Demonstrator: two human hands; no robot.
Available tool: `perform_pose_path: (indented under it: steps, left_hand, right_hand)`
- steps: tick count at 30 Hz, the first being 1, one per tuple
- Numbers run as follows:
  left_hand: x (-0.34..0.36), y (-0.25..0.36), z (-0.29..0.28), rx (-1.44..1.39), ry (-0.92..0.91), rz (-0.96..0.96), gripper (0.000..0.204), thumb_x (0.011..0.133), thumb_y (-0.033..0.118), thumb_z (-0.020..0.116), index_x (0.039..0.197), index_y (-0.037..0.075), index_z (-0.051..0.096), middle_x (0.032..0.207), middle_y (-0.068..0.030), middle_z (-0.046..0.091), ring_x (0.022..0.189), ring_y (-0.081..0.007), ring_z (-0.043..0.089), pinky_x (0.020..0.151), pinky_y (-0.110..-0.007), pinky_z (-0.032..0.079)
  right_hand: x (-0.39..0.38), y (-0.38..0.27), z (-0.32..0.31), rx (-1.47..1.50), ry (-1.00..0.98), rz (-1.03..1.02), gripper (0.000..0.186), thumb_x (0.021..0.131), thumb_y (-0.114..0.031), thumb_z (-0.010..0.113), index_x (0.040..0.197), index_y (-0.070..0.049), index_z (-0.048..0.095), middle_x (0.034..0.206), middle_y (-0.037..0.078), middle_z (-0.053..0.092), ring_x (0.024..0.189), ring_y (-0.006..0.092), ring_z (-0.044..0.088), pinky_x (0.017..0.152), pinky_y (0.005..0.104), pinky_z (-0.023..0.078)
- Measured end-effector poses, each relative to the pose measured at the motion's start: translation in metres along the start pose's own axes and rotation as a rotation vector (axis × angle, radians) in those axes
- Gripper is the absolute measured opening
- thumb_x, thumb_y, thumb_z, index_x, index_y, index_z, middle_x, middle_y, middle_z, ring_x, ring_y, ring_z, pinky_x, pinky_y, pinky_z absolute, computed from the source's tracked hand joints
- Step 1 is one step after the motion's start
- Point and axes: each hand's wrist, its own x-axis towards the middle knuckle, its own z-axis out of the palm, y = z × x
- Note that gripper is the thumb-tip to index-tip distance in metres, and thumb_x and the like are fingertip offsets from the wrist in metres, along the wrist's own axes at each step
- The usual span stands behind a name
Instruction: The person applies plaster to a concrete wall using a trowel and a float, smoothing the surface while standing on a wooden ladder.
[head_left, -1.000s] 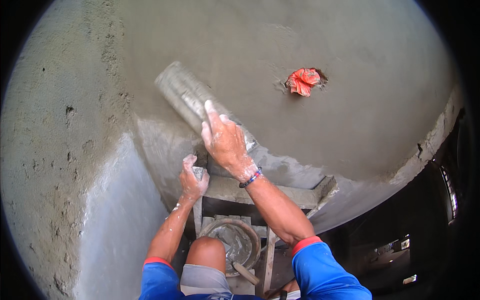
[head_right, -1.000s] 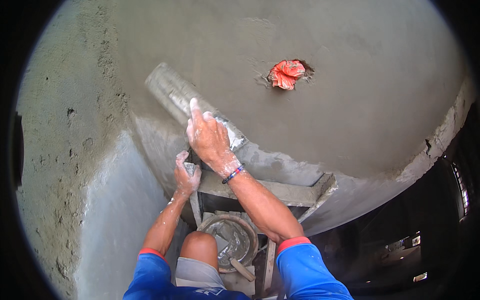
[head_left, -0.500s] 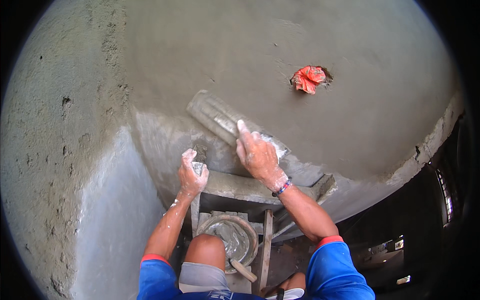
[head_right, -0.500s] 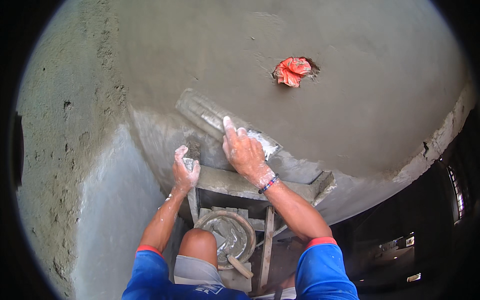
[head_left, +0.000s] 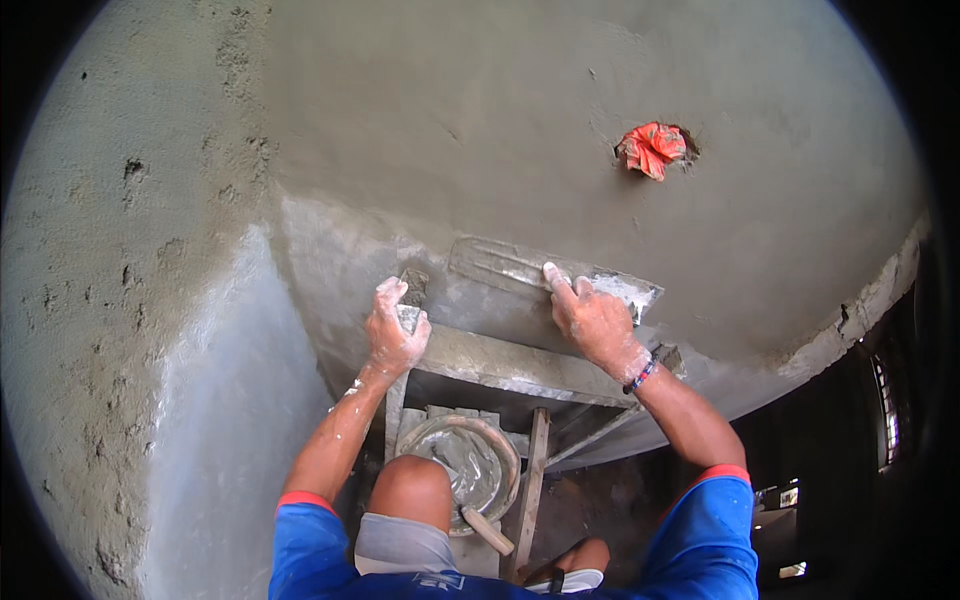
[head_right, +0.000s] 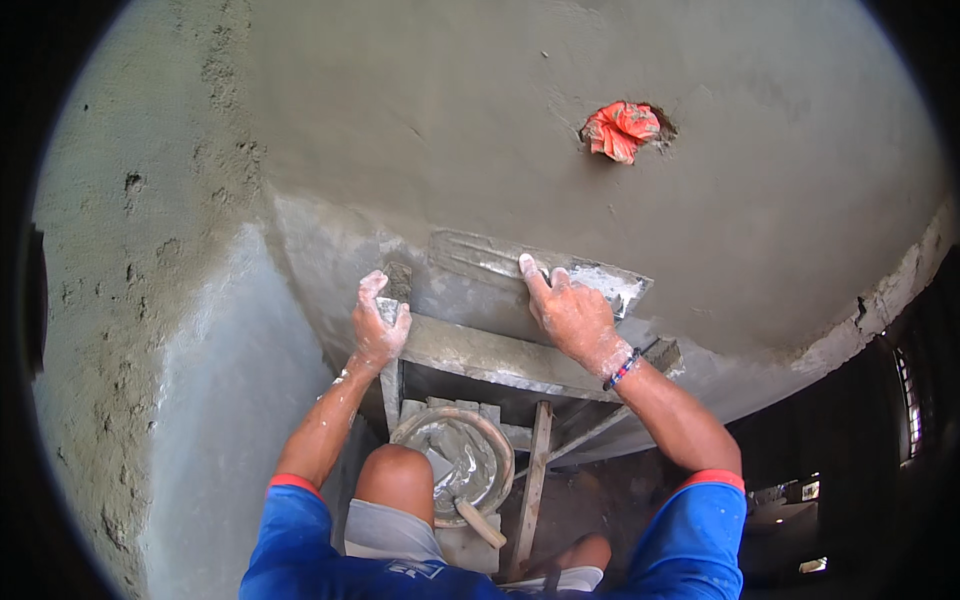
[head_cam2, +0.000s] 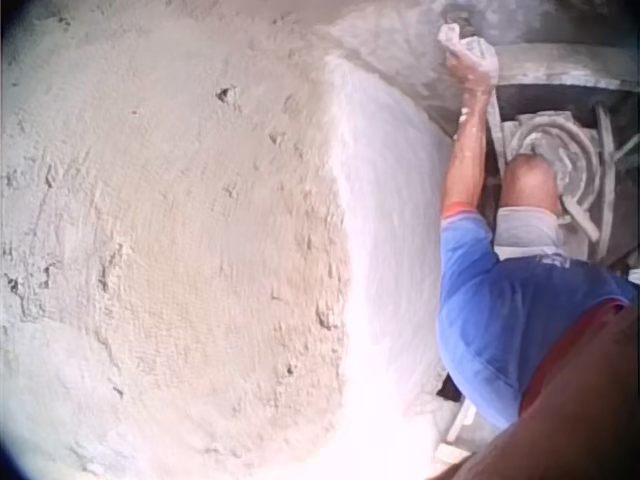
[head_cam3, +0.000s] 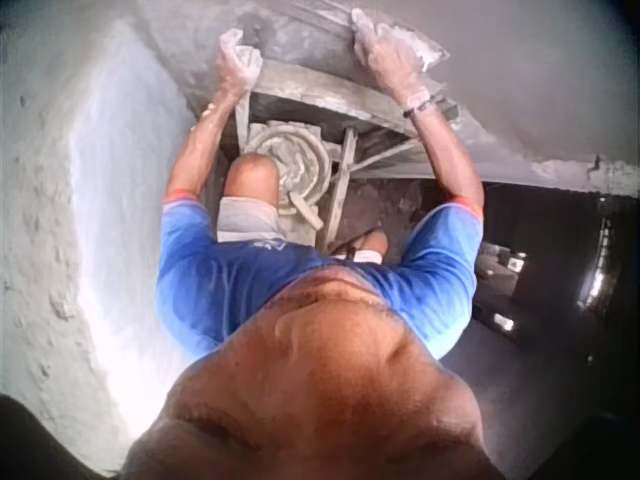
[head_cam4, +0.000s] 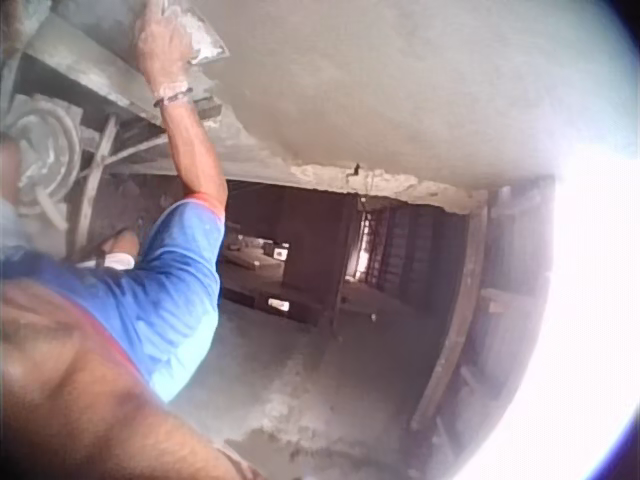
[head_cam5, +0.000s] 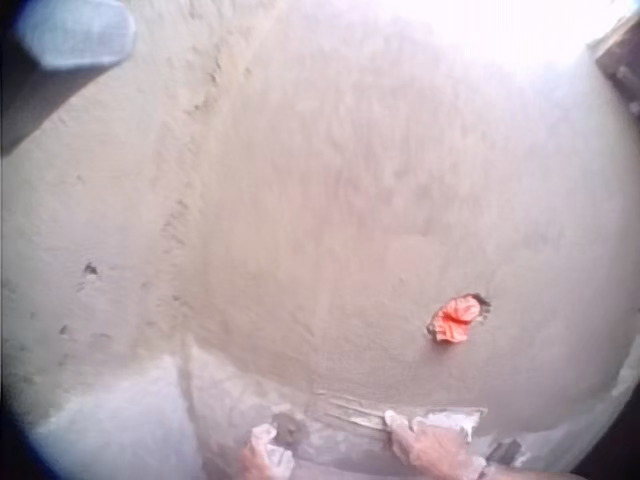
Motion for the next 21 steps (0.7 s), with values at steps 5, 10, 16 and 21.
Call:
perform_pose_path:
  steps: [5,10,16,21]
  left_hand:
    - [-0.003,-0.001,0.007,0.061,0.024,0.029,0.061,0.072,0.006,0.075,0.126,-0.002,0.047,0.126,-0.0256,0.056,0.112,-0.0448,0.060,0.095,-0.048,0.049]
    - [0.002,0.006,0.002,0.025,0.016,0.007,0.061,0.073,0.004,0.074,0.127,-0.003,0.046,0.126,-0.0274,0.055,0.114,-0.0447,0.059,0.097,-0.048,0.048]
    - [-0.003,-0.002,-0.004,0.031,0.007,0.028,0.061,0.073,0.001,0.073,0.127,-0.004,0.044,0.127,-0.0288,0.053,0.117,-0.0447,0.056,0.102,-0.048,0.045]
    - [-0.002,0.001,0.007,0.028,-0.008,-0.013,0.062,0.074,-0.003,0.071,0.130,-0.001,0.043,0.131,-0.0266,0.052,0.122,-0.0413,0.053,0.107,-0.047,0.040]
  right_hand:
    - [-0.050,0.023,0.006,-0.041,-0.401,-0.171,0.053,0.091,-0.021,0.060,0.142,-0.015,0.048,0.084,0.016,0.063,0.059,0.0308,0.067,0.048,0.0447,0.054]
    - [-0.014,0.078,-0.087,-0.043,0.195,-0.116,0.059,0.085,-0.016,0.072,0.141,-0.016,0.052,0.076,0.011,0.060,0.062,0.0272,0.062,0.052,0.0401,0.050]
    - [-0.035,0.101,-0.060,-0.199,-0.104,-0.146,0.051,0.090,-0.022,0.066,0.139,-0.022,0.054,0.084,0.010,0.063,0.062,0.0271,0.065,0.051,0.0409,0.052]
    - [-0.098,0.112,-0.028,-0.230,-0.521,-0.145,0.046,0.093,-0.023,0.056,0.139,-0.018,0.055,0.086,0.012,0.065,0.064,0.0283,0.069,0.052,0.0415,0.054]
